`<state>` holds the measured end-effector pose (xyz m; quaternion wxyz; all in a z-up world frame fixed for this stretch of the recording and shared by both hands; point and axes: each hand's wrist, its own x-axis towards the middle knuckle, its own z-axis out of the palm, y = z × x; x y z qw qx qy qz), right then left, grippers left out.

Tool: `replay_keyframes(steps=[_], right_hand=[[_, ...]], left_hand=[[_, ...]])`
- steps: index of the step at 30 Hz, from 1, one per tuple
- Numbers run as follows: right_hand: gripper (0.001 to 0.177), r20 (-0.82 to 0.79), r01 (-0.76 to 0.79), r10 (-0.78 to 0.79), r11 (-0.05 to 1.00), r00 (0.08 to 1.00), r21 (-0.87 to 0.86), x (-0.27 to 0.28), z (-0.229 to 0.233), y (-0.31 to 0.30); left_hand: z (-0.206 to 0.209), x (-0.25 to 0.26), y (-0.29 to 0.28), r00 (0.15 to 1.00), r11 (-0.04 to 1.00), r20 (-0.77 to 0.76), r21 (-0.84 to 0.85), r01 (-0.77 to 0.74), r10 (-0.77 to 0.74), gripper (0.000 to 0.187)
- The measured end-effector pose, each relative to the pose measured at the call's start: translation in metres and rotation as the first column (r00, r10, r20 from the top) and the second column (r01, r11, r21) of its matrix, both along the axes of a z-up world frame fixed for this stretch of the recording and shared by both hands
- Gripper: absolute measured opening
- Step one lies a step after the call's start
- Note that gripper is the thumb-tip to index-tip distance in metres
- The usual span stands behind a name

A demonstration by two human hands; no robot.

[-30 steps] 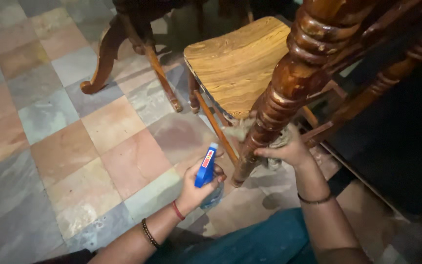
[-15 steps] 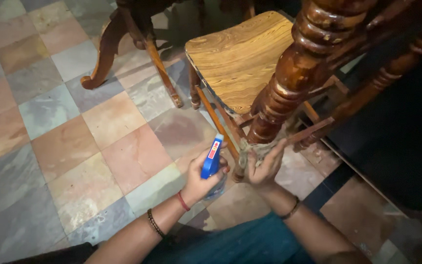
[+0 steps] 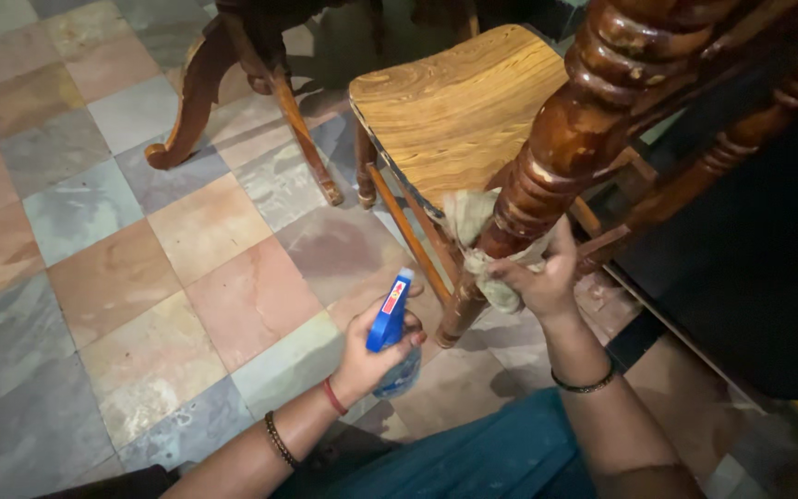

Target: The person sprays a cleaning solution from a blue bottle onto a wooden chair and wipes the seat and legs with a cloth. The person moves around the chair to clean different parts, including the seat, legs, and backrest.

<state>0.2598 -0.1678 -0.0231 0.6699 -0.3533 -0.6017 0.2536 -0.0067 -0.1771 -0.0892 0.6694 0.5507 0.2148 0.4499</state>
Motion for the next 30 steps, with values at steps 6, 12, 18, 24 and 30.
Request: replay_keyframes(steps=[6, 12, 18, 24, 30], right_hand=[[0.085, 0.134, 0.310, -0.303, 0.950, 0.944, -0.040, -0.033, -0.003, -0.022], [0.091, 0.144, 0.622, -0.612, 0.783, 0.778, -0.034, -0.063, -0.019, -0.018], [0.093, -0.109, -0.472, 0.471, 0.786, 0.875, -0.399, 0.048, -0.008, 0.030], [0.090, -0.155, -0.527, 0.508, 0.767, 0.847, -0.367, 0.055, -0.036, 0.040], [0.088, -0.008, 0.130, -0.130, 0.990, 0.991, -0.052, -0.007, -0.059, -0.007]], left_hand=[[0.006, 0.005, -0.001, 0.998, 0.999, 0.047, 0.038, 0.036, -0.037, 0.058], [0.010, 0.012, -0.001, 0.998, 0.997, -0.061, 0.082, 0.007, -0.002, 0.058], [0.000, 0.018, -0.001, 0.996, 0.997, -0.069, 0.049, 0.060, -0.056, 0.056], [-0.008, 0.011, -0.004, 0.999, 0.998, -0.020, 0.027, 0.051, -0.051, 0.056], [-0.006, 0.005, 0.005, 0.990, 0.990, -0.117, 0.123, -0.070, 0.084, 0.056]])
